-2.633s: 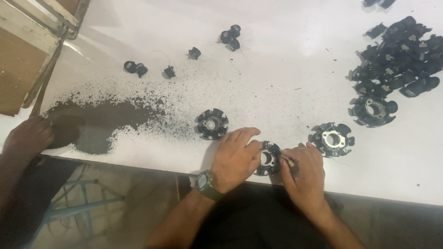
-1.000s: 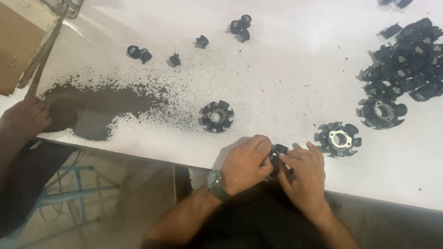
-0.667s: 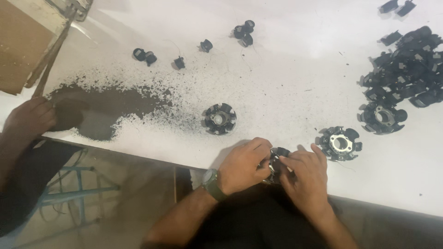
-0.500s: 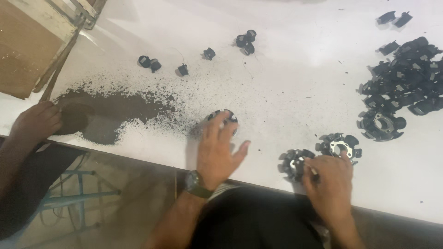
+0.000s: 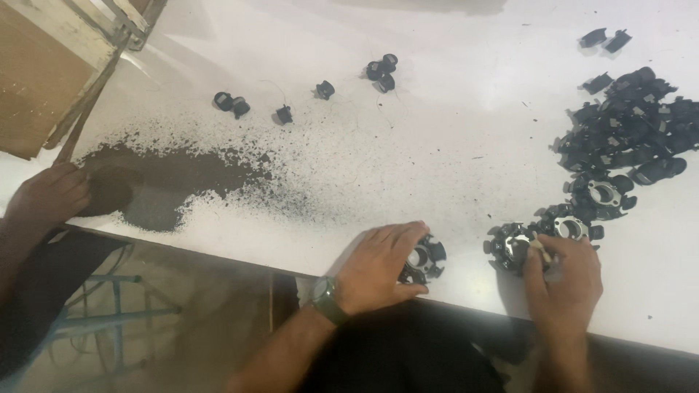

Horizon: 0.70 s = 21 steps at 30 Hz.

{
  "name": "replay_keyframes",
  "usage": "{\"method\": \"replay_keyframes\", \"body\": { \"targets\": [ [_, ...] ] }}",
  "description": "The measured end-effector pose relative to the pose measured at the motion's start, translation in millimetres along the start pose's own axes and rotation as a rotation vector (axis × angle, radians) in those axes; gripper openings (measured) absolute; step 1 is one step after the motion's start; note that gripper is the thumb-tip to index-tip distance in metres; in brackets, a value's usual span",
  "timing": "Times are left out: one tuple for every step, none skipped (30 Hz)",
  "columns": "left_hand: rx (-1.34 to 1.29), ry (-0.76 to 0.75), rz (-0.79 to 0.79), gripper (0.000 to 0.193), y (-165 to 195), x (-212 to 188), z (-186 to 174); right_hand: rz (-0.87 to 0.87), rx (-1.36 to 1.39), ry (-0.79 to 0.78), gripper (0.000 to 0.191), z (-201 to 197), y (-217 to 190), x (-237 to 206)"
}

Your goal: The person sits at a workbench and assembles small black plastic parts onto metal hub pieces, pressing each part into place by hand and setting the finished assembly on the table. They repeatedly pick new parts from a pile and continue assembling one piece at a time.

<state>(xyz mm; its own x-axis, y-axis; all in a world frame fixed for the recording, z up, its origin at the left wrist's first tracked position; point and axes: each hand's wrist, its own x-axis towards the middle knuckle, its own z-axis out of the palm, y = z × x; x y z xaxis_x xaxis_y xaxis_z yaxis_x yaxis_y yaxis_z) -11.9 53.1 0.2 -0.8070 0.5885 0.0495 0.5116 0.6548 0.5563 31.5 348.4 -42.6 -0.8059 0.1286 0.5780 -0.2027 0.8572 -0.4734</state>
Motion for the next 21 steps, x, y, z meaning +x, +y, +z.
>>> {"method": "replay_keyframes", "body": {
  "targets": [
    [-0.008,0.033,0.043,0.093,4,-2,2,-0.003,0.057,0.053,0.017,0,-6,-6],
    [-0.016,0.067,0.084,0.087,6,-2,2,-0.007,0.115,0.105,0.015,2,-11,-10],
    [-0.009,0.047,0.08,0.082,6,0,1,-0.026,0.157,0.082,0.015,6,-18,-12],
    [-0.003,0.019,0.075,0.078,6,2,0,-0.039,0.198,0.057,0.015,11,-25,-16],
    [0.004,-0.014,0.073,0.076,7,4,-2,-0.047,0.239,0.034,0.016,14,-34,-19],
    [-0.006,0.006,0.053,0.065,9,5,-2,-0.082,0.242,0.007,0.018,19,-41,-20],
    [-0.014,0.029,0.034,0.055,12,6,-2,-0.119,0.246,-0.017,0.021,24,-48,-19],
    [-0.02,0.055,0.014,0.045,14,7,-2,-0.161,0.252,-0.04,0.023,29,-55,-17],
    [-0.019,0.085,0.012,0.038,16,9,-1,-0.146,0.224,-0.071,0.024,32,-62,-16],
    [-0.018,0.12,0.008,0.031,18,11,0,-0.135,0.198,-0.102,0.025,35,-68,-15],
    [-0.018,0.155,0.002,0.024,18,11,0,-0.125,0.173,-0.136,0.025,37,-72,-13],
    [-0.032,0.168,0.002,0.021,17,11,0,-0.132,0.172,-0.119,0.026,37,-75,-12],
    [-0.049,0.18,0.001,0.018,16,10,0,-0.137,0.169,-0.104,0.026,37,-77,-11],
    [-0.069,0.189,0.001,0.015,14,9,0,-0.14,0.163,-0.092,0.026,36,-78,-11],
    [-0.084,0.211,0.005,0.014,13,6,-1,-0.136,0.164,-0.106,0.026,35,-79,-11],
    [-0.097,0.229,0.012,0.013,10,3,-2,-0.129,0.164,-0.117,0.026,34,-78,-10],
    [-0.105,0.25,0.021,0.013,7,0,-4,-0.124,0.166,-0.123,0.026,34,-77,-10],
    [-0.11,0.253,0.018,0.012,4,-4,-7,-0.124,0.169,-0.118,0.026,35,-77,-10],
    [-0.115,0.257,0.015,0.012,2,-10,-10,-0.123,0.173,-0.113,0.026,35,-76,-10],
    [-0.119,0.26,0.01,0.012,1,-16,-12,-0.122,0.177,-0.109,0.026,35,-76,-10],
    [-0.091,0.257,-0.003,0.012,0,-20,-14,-0.12,0.178,-0.113,0.026,36,-76,-10]
  ]
}}
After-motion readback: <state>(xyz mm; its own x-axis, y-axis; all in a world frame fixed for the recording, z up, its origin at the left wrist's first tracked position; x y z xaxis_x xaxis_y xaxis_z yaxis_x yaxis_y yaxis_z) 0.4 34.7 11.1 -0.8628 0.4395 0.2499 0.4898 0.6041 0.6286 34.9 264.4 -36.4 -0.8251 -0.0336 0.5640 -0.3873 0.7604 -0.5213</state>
